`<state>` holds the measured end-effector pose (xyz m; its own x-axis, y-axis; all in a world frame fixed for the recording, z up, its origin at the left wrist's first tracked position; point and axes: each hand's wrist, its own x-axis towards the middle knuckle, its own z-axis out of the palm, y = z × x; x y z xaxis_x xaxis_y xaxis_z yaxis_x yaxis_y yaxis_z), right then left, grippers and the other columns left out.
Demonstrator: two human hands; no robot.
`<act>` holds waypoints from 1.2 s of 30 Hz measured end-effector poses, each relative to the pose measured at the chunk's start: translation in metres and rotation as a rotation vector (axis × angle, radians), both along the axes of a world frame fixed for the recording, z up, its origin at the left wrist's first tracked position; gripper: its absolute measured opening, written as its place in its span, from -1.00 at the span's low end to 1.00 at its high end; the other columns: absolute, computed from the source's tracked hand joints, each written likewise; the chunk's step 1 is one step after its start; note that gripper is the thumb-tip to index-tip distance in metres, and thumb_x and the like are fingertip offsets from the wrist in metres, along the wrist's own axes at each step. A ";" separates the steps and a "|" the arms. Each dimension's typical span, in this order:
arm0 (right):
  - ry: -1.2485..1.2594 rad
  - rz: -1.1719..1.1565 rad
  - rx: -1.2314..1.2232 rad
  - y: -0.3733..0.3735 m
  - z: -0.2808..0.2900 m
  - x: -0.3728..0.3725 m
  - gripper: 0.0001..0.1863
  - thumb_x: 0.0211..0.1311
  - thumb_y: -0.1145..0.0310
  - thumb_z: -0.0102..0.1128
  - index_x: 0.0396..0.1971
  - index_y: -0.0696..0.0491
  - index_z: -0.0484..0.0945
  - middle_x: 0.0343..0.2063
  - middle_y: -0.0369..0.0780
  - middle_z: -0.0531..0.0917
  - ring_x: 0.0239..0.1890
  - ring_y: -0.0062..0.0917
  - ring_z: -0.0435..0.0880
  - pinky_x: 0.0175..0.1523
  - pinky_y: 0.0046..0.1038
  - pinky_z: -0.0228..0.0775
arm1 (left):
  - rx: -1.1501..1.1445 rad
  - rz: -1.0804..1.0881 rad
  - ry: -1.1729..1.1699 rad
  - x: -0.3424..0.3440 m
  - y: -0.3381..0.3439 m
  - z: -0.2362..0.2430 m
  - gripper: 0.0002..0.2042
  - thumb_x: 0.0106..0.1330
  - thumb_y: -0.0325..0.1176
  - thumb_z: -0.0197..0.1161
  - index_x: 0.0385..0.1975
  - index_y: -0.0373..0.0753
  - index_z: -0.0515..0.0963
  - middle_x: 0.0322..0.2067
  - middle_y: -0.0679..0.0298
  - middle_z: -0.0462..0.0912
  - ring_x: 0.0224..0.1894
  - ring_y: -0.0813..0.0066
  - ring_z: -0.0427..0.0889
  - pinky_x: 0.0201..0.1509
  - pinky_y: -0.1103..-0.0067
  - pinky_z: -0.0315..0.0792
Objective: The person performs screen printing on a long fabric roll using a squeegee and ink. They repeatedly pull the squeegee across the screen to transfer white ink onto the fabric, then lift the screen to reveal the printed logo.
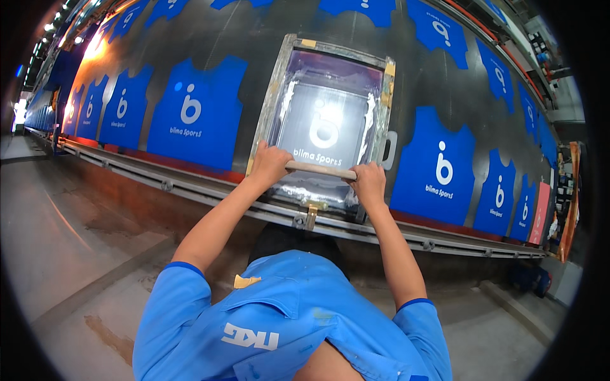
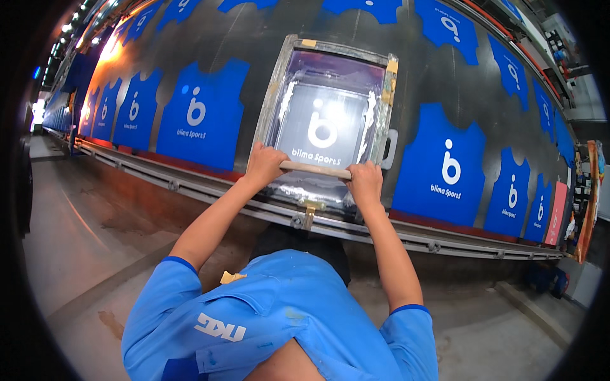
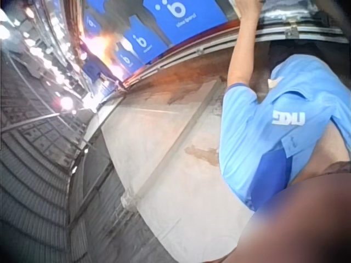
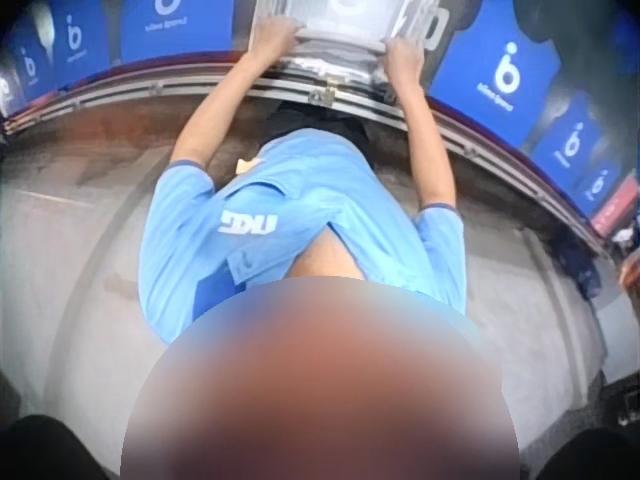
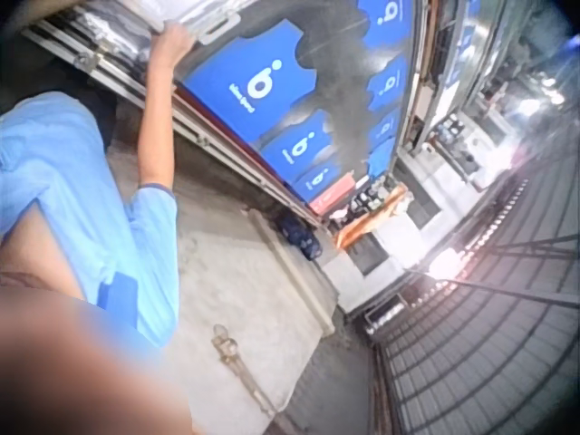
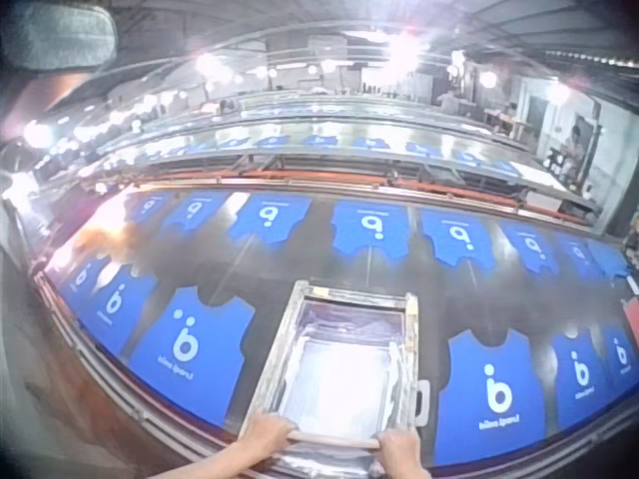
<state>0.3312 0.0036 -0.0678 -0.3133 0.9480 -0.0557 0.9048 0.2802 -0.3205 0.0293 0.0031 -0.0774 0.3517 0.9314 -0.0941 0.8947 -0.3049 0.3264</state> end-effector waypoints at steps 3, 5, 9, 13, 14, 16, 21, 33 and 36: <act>0.018 0.007 0.065 -0.037 -0.009 0.001 -0.72 -0.20 0.42 0.52 -0.36 -0.08 0.73 -0.39 -0.36 0.70 -0.20 -0.39 0.55 -0.09 -0.30 0.27 | -0.033 0.006 -0.032 0.001 -0.035 0.002 -0.75 -0.01 -0.25 0.53 -0.29 0.02 0.72 -0.36 0.38 0.73 -0.24 0.36 0.67 0.05 0.34 0.25; -0.025 -0.002 0.042 -0.050 -0.008 0.000 -0.54 -0.26 0.48 0.52 -0.20 -0.09 0.70 -0.22 -0.36 0.68 -0.10 -0.39 0.54 -0.01 -0.27 0.28 | 0.023 -0.025 -0.035 0.000 -0.044 0.007 -0.66 -0.05 -0.33 0.53 -0.20 0.01 0.71 -0.25 0.40 0.74 -0.19 0.43 0.65 0.06 0.36 0.25; -0.015 0.038 0.040 -0.080 0.015 -0.003 -0.36 -0.29 0.49 0.54 -0.02 -0.13 0.68 -0.11 -0.37 0.63 -0.02 -0.37 0.52 0.07 -0.24 0.24 | 0.221 -0.115 -0.012 -0.005 -0.073 0.011 -0.58 0.01 -0.45 0.42 -0.04 -0.03 0.66 -0.16 0.31 0.73 -0.09 0.44 0.66 0.15 0.32 0.28; 0.010 0.095 0.029 -0.056 0.059 -0.001 -0.52 -0.26 0.43 0.54 -0.18 -0.12 0.72 -0.21 -0.37 0.66 -0.05 -0.38 0.52 0.04 -0.24 0.24 | -0.115 -0.071 -0.054 -0.008 -0.054 0.057 -0.69 0.10 -0.52 0.27 -0.13 -0.11 0.66 -0.14 0.24 0.73 -0.05 0.32 0.68 0.20 0.22 0.31; 0.005 0.117 0.059 -0.041 0.062 0.001 -0.58 -0.25 0.42 0.53 -0.22 -0.12 0.73 -0.23 -0.36 0.67 -0.06 -0.38 0.52 0.02 -0.24 0.24 | 0.016 -0.061 -0.188 -0.011 -0.048 0.041 -0.71 0.10 -0.55 0.24 -0.16 -0.12 0.66 -0.21 0.24 0.73 -0.07 0.27 0.69 0.23 0.12 0.30; -0.089 0.083 0.117 0.023 0.052 0.008 -0.70 -0.13 0.31 0.54 -0.29 -0.10 0.74 -0.31 -0.31 0.72 -0.10 -0.34 0.55 -0.01 -0.25 0.27 | -0.060 -0.022 -0.113 -0.001 0.025 0.035 -0.81 0.10 -0.44 0.33 -0.26 -0.14 0.70 -0.36 0.11 0.72 -0.20 0.08 0.70 0.00 0.18 0.53; -0.137 0.036 0.009 0.168 0.069 0.002 -0.64 -0.09 0.11 0.57 -0.33 0.00 0.73 -0.46 -0.18 0.73 -0.24 -0.25 0.68 -0.10 -0.24 0.30 | -0.138 -0.039 -0.068 -0.002 0.170 0.062 -0.71 0.07 -0.27 0.48 -0.19 -0.13 0.70 -0.29 0.09 0.75 -0.15 0.03 0.70 -0.03 0.25 0.54; -0.093 -0.010 -0.016 0.184 0.058 0.002 -0.66 0.04 0.09 0.51 -0.35 0.04 0.69 -0.41 -0.16 0.72 -0.21 -0.26 0.64 -0.10 -0.23 0.32 | -0.135 -0.036 -0.062 -0.001 0.195 0.062 -0.70 0.10 -0.25 0.45 -0.14 -0.06 0.70 -0.25 0.17 0.76 -0.12 0.08 0.71 -0.02 0.24 0.55; -0.043 0.006 0.029 0.147 0.046 0.006 -0.71 0.02 0.15 0.51 -0.41 0.04 0.69 -0.47 -0.16 0.70 -0.22 -0.23 0.62 -0.06 -0.23 0.33 | -0.109 -0.044 -0.074 -0.001 0.154 0.056 -0.79 0.11 -0.30 0.42 -0.24 -0.12 0.68 -0.29 0.15 0.74 -0.16 0.04 0.69 -0.08 0.21 0.53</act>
<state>0.3375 0.1508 -0.0223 -0.3171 0.9475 -0.0419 0.9158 0.2944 -0.2732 0.0285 0.1573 -0.0216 0.4015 0.9006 -0.1663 0.8535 -0.3020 0.4246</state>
